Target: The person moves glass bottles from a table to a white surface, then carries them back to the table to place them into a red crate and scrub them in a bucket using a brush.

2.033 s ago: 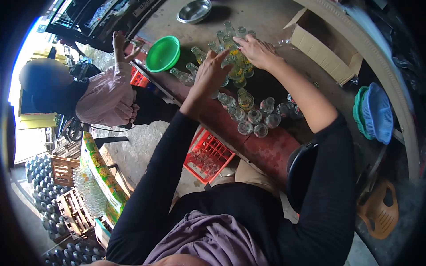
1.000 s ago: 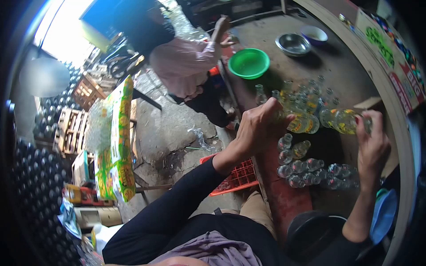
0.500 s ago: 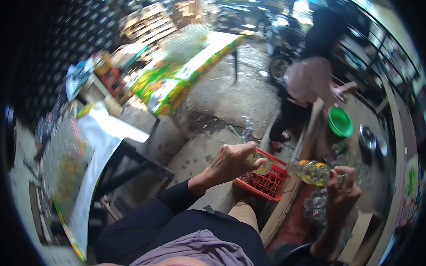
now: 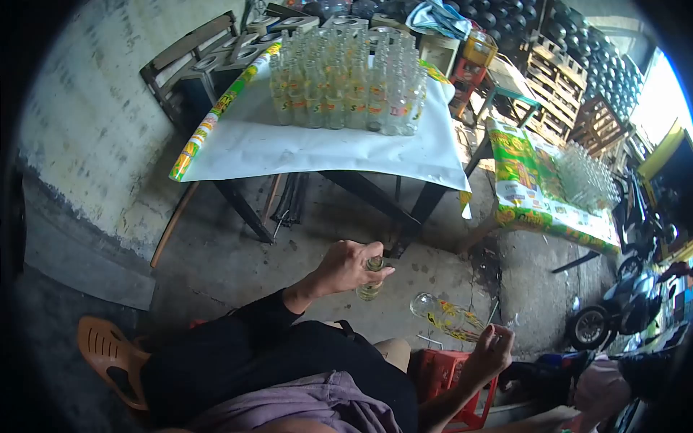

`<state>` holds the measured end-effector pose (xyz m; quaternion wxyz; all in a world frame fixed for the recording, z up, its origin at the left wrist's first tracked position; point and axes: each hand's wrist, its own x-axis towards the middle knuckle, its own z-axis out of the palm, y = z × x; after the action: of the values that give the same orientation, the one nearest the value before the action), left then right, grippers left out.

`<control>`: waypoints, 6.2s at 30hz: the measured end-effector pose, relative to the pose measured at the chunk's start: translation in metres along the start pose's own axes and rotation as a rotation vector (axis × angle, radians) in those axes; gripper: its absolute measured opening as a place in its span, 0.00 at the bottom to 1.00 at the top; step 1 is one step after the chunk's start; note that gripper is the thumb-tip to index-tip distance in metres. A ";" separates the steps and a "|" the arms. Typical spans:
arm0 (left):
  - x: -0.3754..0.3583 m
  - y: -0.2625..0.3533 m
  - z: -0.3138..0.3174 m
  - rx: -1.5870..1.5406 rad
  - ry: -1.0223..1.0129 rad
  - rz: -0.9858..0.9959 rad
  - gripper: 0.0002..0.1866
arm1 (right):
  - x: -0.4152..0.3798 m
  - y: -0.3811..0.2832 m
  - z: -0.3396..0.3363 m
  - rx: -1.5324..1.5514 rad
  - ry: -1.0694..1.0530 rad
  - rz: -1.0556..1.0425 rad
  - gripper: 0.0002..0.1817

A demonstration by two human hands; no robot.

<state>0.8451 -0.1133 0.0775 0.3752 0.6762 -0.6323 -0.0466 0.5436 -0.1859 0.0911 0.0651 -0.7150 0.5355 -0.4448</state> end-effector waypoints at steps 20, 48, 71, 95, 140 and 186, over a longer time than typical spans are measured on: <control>0.046 -0.189 -0.219 0.213 0.813 -0.376 0.17 | 0.154 -0.188 0.286 0.705 -0.308 -0.413 0.17; 0.335 -0.573 -0.352 0.472 0.595 -0.315 0.22 | 0.116 -0.343 0.373 0.184 -0.218 -0.363 0.13; 0.389 -0.629 -0.335 0.271 0.447 -0.096 0.28 | 0.186 -0.613 0.495 0.114 -0.635 -1.070 0.16; 0.384 -0.664 -0.339 -0.138 0.289 -0.157 0.17 | 0.252 -0.653 0.697 -0.437 -0.750 -0.821 0.21; 0.154 0.024 0.060 -0.544 -0.723 0.931 0.24 | -0.553 0.033 0.182 0.051 -0.082 1.690 0.16; -0.015 0.432 0.451 -0.246 -1.730 1.379 0.30 | -0.304 0.259 -0.486 -0.677 0.418 1.269 0.20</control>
<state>0.2452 -0.2671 -0.0063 -0.1821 -0.1222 -0.9122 -0.3461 0.0083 0.1421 0.0609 -0.0173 -0.1502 0.9539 -0.2593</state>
